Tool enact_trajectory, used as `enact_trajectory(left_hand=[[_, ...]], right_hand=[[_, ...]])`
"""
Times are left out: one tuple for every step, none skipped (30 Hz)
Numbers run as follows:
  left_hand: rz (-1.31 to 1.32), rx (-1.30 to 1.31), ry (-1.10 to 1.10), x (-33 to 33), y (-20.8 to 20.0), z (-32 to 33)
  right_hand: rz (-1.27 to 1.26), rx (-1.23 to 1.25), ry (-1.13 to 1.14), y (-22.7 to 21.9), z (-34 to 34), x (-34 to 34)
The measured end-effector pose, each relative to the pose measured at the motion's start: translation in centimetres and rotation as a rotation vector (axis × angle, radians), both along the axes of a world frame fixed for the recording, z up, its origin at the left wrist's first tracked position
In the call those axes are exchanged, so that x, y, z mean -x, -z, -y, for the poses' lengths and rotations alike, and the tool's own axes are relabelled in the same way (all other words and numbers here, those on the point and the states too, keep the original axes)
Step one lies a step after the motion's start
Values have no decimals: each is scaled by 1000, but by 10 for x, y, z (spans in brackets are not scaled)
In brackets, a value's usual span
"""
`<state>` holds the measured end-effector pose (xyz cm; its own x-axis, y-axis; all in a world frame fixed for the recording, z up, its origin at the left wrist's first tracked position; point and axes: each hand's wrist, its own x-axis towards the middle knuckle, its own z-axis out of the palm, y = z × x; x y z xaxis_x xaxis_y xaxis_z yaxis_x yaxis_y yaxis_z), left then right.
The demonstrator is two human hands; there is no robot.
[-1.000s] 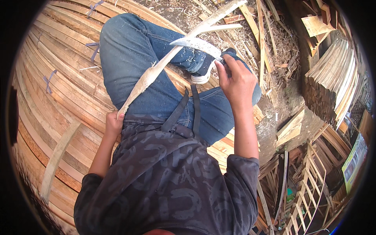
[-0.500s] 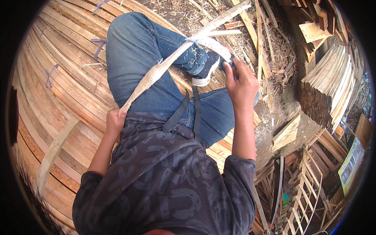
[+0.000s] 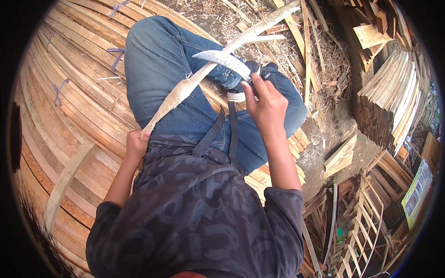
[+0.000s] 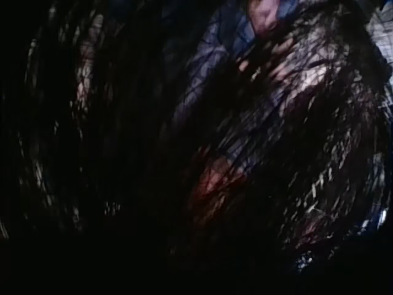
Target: The person sits cross-legged on the ground and uses a curved knife to shave thin strips from a long piece of wood held in their left hand. They repeatedly draw the blade along the wood to remove bark and smooth the surface, with wood shavings accumulating on their lap and the ground.
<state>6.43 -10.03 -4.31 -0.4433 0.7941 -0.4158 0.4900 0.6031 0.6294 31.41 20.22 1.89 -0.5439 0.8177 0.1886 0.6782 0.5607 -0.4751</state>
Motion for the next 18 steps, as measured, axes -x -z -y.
enact_trajectory(left_hand=[[0, 9, 2, 1, 0, 1], [0, 17, 5, 3, -1, 2], [-2, 22, -4, 2, -1, 2], [12, 17, -3, 2, -4, 1], [26, 19, -16, -1, -5, 1], [31, 15, -20, -1, -7, -4], [35, 11, -24, -1, -8, -6], [13, 4, -11, -1, -7, -4], [-9, -5, 0, -1, -4, -1], [-31, -13, 12, 0, -2, 0], [-38, -9, 15, 3, -1, -1], [-34, 4, 22, 3, -2, 0], [-33, 13, 20, 1, -2, 0], [-12, 26, 11, 0, -5, 0], [6, 36, 5, 1, -10, -7], [23, 46, -2, 1, -13, -10], [9, 31, 5, 0, -9, -7], [-9, 15, 13, -1, -5, -4]], right_hand=[[20, -7, -79, 6, 7, -2], [35, 8, -31, 5, 4, -3], [49, 18, 5, 4, -4, -4], [-27, 45, 136, 6, -19, -8], [22, 8, 129, 2, -25, -9], [17, 67, 162, 2, -21, -5], [10, 127, 194, 2, -14, 0], [-114, 124, 194, 10, -4, 0], [-49, 83, 115, 3, 3, 2], [-5, 61, 20, 2, 11, 3], [39, 39, -74, 3, 15, 3], [18, 31, -47, 6, 8, 0], [-64, 65, 141, 9, -8, -2], [-34, 91, 170, 10, -18, -6], [-8, 114, 201, 10, -24, -9], [-55, 121, 213, 8, -13, -1], [-110, 113, 187, 11, -4, 0], [-78, 110, 102, 9, 5, 0]])
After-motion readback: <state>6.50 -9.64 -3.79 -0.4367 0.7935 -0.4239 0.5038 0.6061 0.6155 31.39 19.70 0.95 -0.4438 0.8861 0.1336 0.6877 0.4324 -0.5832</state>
